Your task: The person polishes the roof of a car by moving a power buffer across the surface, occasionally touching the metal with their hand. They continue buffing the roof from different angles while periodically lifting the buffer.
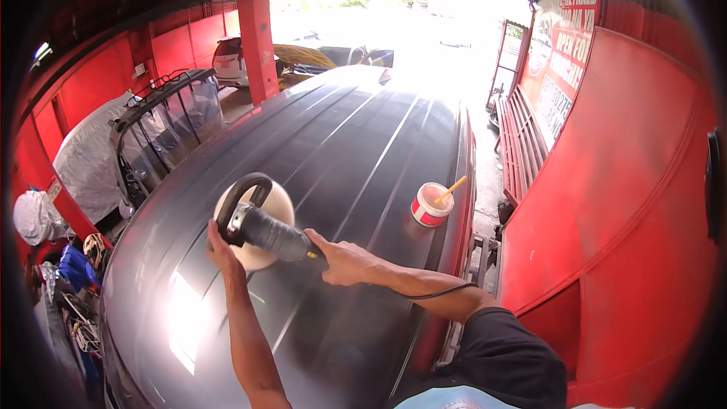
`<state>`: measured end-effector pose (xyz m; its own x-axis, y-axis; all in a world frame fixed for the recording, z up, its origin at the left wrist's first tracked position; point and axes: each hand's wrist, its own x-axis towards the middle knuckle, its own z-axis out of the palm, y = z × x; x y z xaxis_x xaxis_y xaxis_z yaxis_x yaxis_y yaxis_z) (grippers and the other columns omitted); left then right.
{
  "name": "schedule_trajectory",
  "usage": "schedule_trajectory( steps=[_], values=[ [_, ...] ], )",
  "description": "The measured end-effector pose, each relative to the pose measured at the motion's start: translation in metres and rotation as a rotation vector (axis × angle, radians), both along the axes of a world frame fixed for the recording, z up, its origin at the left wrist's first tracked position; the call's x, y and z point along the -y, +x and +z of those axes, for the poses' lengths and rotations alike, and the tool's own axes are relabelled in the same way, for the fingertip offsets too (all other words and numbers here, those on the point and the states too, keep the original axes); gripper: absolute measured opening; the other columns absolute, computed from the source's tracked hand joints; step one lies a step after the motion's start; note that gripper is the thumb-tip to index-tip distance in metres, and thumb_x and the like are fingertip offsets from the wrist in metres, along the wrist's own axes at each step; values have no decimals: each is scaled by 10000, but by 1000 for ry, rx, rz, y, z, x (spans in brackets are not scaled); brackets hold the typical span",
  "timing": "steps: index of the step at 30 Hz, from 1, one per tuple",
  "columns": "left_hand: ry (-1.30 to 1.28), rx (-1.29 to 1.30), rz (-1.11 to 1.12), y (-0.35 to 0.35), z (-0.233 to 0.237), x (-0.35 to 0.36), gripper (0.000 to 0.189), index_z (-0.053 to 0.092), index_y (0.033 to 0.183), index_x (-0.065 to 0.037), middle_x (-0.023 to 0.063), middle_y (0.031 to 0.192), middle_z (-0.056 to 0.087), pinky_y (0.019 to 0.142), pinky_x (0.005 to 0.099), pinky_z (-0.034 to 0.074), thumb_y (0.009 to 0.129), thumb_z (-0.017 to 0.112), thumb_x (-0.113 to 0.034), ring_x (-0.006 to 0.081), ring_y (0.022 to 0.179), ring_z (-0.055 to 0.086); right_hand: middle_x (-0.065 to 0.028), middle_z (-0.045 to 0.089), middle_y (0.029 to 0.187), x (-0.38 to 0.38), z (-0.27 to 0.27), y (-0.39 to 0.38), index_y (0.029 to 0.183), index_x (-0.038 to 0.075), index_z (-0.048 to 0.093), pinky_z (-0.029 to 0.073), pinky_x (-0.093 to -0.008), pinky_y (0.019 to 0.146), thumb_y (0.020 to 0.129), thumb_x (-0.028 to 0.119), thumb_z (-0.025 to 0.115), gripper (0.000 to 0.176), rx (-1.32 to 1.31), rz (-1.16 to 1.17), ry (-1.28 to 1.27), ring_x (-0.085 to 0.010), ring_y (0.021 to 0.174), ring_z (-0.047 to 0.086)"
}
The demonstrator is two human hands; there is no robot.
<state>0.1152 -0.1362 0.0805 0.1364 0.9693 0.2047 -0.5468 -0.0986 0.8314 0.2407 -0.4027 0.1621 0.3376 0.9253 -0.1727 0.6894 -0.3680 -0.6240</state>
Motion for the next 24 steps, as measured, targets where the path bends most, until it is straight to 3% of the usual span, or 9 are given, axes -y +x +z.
schedule_trajectory(
  steps=[3,6,8,10,11,12,14,17,24],
  values=[
    [-37,-17,151,-56,-8,25,326,649,1044,12,3,842,573,619,243,397,971,563,-294,87,711,493,-232,622,739,9,-9,-40,1543,141,67,488,-450,663,728,103,583,965,-21,72,-6,-369,709,642],
    [-15,25,114,-119,-33,71,353,649,940,17,20,762,560,623,254,418,985,527,-311,116,678,510,-248,627,752,32,-38,-75,1537,117,67,494,-449,664,735,97,582,954,-44,187,-41,-379,692,643],
    [-47,-39,242,-158,-53,100,349,647,887,3,28,725,553,617,262,420,992,505,-299,125,651,510,-262,631,763,46,-51,-100,1534,108,75,494,-455,662,741,104,586,944,-74,262,-26,-382,701,651],
    [-2,-152,606,-197,-86,125,293,634,971,9,40,809,566,645,273,419,995,485,-242,119,719,509,-249,640,736,58,-86,-130,1531,106,89,501,-458,659,748,109,591,931,-61,394,21,-386,692,656],
    [13,115,437,-220,-94,139,285,619,1040,20,41,841,558,672,279,417,995,477,-223,119,735,495,-237,642,715,63,-84,-143,1530,106,90,503,-466,670,750,111,593,929,-105,409,-51,-393,688,655],
    [62,165,381,-237,-89,156,287,602,1081,23,29,830,544,675,260,404,985,475,-215,116,718,479,-225,644,695,61,-83,-153,1529,106,90,506,-475,681,753,112,595,926,-127,410,-114,-400,684,655],
    [-69,128,658,-263,-64,182,317,576,1115,38,24,828,525,674,242,388,973,472,-226,109,705,454,-218,644,682,57,-89,-182,1530,102,76,507,-482,684,755,116,595,933,-146,522,-126,-404,685,655],
    [17,151,783,-335,-97,202,374,536,1161,62,36,832,504,636,237,376,967,450,-246,105,656,388,-240,645,716,61,-110,-222,1527,89,57,512,-507,693,746,127,612,959,-151,669,-112,-429,706,650],
    [-107,108,1075,-401,-105,282,236,558,894,-69,-18,673,355,571,242,305,963,508,-289,91,630,364,-250,660,797,70,-128,-263,1520,46,43,519,-510,699,761,176,629,967,-209,975,-151,-430,713,646]
  ],
)
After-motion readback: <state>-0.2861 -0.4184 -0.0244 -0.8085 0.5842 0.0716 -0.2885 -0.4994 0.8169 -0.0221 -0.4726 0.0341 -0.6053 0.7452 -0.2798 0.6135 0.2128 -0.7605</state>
